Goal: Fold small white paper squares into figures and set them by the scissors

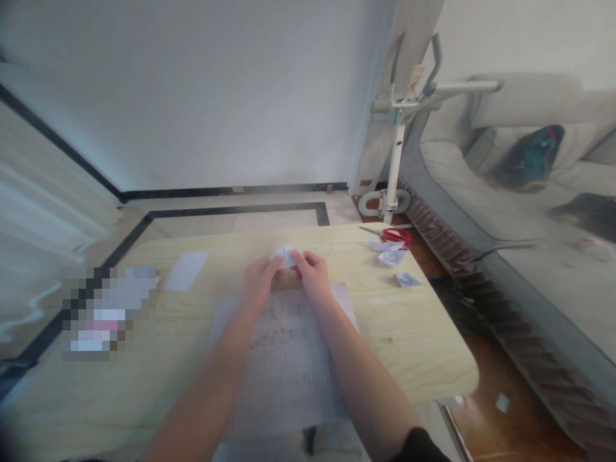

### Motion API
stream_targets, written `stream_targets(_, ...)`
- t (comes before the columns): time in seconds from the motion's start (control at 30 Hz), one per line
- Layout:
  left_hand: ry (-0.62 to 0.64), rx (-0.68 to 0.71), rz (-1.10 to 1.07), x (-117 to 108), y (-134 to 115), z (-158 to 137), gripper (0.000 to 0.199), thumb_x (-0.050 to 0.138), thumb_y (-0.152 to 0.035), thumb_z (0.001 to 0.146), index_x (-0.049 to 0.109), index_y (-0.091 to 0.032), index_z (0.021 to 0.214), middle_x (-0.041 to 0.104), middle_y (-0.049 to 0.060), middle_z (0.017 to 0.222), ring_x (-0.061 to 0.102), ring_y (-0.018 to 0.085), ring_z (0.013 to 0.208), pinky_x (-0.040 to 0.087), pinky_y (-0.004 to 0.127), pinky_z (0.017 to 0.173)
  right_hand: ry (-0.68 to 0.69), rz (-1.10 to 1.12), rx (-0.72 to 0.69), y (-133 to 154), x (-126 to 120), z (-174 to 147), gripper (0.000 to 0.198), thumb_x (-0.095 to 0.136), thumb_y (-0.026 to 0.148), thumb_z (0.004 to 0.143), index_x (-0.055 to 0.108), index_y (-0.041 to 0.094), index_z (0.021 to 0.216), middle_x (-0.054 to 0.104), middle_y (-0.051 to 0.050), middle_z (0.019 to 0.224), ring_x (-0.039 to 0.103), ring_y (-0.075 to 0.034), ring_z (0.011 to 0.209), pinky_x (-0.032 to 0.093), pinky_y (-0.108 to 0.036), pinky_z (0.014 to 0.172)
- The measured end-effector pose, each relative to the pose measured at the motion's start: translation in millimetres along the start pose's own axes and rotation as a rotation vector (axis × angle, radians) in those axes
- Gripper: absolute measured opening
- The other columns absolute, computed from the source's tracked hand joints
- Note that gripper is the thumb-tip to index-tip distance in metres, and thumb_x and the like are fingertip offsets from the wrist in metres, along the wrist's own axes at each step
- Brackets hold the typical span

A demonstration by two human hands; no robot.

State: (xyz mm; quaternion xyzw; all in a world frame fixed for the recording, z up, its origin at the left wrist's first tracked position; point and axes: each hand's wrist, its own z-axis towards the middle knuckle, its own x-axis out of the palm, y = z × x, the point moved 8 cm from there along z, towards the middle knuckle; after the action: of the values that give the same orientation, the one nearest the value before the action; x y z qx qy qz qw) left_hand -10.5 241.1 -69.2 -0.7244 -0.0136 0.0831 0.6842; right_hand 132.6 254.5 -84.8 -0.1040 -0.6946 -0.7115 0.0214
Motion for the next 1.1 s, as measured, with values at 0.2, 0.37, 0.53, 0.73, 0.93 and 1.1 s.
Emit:
stream_targets(0.2, -0.005, 0.007, -0.055, -0.4, 2.8, 1.4, 0.035, 0.059, -0.048, 0.077, 0.062, -0.015, 0.065, 0.06, 0.001, 0.056, 0.055, 0.012, 0.051, 0.042, 0.022, 0.05, -0.009, -0.038, -0.002, 1.8, -0.5, -0.5, 0.042, 0.06, 0.053, 0.075, 0.054, 0.018, 0.053, 0.047, 0.003, 0.047, 0.039, -0.009, 0.043, 0.029, -0.024, 0.046)
stream_targets(0.37, 0.019, 0.009, -0.113, 1.7, 3.1, 0.8, 0.037, 0.057, -0.05, 0.078, 0.063, -0.015, 0.069, 0.059, 0.001, 0.056, 0.055, 0.012, 0.051, 0.043, 0.023, 0.049, -0.01, -0.018, -0.004, 3.6, 0.1, -1.4, 0.041, 0.06, 0.05, 0.077, 0.055, 0.018, 0.052, 0.045, 0.004, 0.045, 0.037, -0.009, 0.043, 0.027, -0.024, 0.046)
stream_targets(0.53, -0.007, 0.016, -0.118, 1.2, 2.9, 0.3, 0.036, 0.055, -0.048, 0.079, 0.063, -0.014, 0.07, 0.059, 0.001, 0.056, 0.054, 0.012, 0.05, 0.043, 0.023, 0.05, -0.007, -0.057, -0.039, 5.9, -0.1, -1.7, 0.041, 0.059, 0.049, 0.077, 0.055, 0.018, 0.051, 0.043, 0.004, 0.044, 0.037, -0.009, 0.044, 0.027, -0.025, 0.047)
stream_targets(0.73, -0.006, 0.016, -0.119, -0.2, 3.6, 1.5, 0.035, 0.056, -0.047, 0.079, 0.062, -0.015, 0.068, 0.058, 0.0, 0.056, 0.053, 0.011, 0.05, 0.043, 0.022, 0.049, -0.001, -0.094, -0.05, 5.3, -0.9, -0.7, 0.041, 0.057, 0.051, 0.078, 0.056, 0.018, 0.053, 0.044, 0.004, 0.044, 0.038, -0.01, 0.044, 0.028, -0.025, 0.048)
stream_targets(0.93, 0.063, -0.009, -0.08, 4.7, 5.6, 2.2, 0.029, 0.067, -0.044, 0.07, 0.067, -0.015, 0.072, 0.062, 0.001, 0.06, 0.055, 0.011, 0.053, 0.043, 0.022, 0.052, -0.033, -0.109, -0.053, 3.6, -4.9, 0.6, 0.041, 0.056, 0.052, 0.079, 0.059, 0.019, 0.056, 0.044, 0.004, 0.045, 0.038, -0.01, 0.044, 0.028, -0.025, 0.048)
stream_targets(1.1, 0.019, -0.017, -0.096, 2.6, 8.3, 2.5, 0.035, 0.064, -0.048, 0.071, 0.068, -0.014, 0.075, 0.063, 0.002, 0.062, 0.057, 0.012, 0.056, 0.043, 0.023, 0.053, -0.023, -0.151, -0.078, 7.2, -2.1, -0.9, 0.042, 0.057, 0.052, 0.078, 0.057, 0.019, 0.052, 0.044, 0.003, 0.045, 0.041, -0.011, 0.046, 0.03, -0.026, 0.05)
